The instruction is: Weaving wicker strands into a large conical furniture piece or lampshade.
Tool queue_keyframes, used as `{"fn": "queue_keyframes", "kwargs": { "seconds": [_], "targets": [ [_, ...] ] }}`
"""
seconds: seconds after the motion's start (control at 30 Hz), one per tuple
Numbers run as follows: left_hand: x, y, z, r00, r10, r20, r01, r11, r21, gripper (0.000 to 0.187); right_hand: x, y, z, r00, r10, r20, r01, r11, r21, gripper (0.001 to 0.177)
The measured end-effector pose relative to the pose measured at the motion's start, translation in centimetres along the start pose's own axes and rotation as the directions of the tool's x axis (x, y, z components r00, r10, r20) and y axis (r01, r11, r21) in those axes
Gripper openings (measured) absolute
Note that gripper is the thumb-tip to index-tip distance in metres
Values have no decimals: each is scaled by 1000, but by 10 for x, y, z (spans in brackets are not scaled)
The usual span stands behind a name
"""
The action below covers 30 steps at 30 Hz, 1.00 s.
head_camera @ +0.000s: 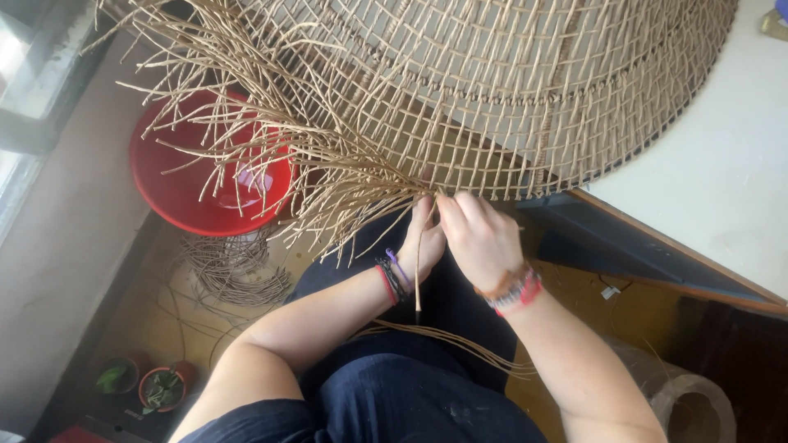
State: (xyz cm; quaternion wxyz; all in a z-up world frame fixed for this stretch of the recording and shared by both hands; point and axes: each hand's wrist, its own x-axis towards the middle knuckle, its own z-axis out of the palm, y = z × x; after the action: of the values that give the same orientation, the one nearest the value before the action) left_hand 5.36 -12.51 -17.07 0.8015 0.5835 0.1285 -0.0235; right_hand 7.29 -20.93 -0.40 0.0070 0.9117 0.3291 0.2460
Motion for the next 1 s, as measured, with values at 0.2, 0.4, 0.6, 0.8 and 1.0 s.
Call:
{"fn": "queue_keyframes", "kwargs": {
  "seconds": [0.2, 0.4, 0.6, 0.8, 1.0],
  "targets": [
    [-4, 51, -9, 987, -109, 118, 94, 988, 124, 45, -5, 6, -16, 913, 380, 149, -392, 717, 576, 45],
    [-27, -62, -40, 869, -474, 143, 351, 793, 498, 12, -77, -8, 5, 575, 456, 679, -755, -22, 655, 20],
    [-94, 153, -22, 841, 68, 536, -531, 288, 797, 18, -74, -21, -7, 568, 154, 809, -681, -463, 567, 36],
    [-46, 152, -14, 758, 337, 559, -650, 309, 695, 17, -61, -7, -10, 908, 334, 253, -418, 770, 483, 25],
    [-23, 173, -9, 867, 360, 343, -468, 358, 808, 14, -54, -18, 7, 913, 314, -263, -232, 925, 300, 33]
  ]
}}
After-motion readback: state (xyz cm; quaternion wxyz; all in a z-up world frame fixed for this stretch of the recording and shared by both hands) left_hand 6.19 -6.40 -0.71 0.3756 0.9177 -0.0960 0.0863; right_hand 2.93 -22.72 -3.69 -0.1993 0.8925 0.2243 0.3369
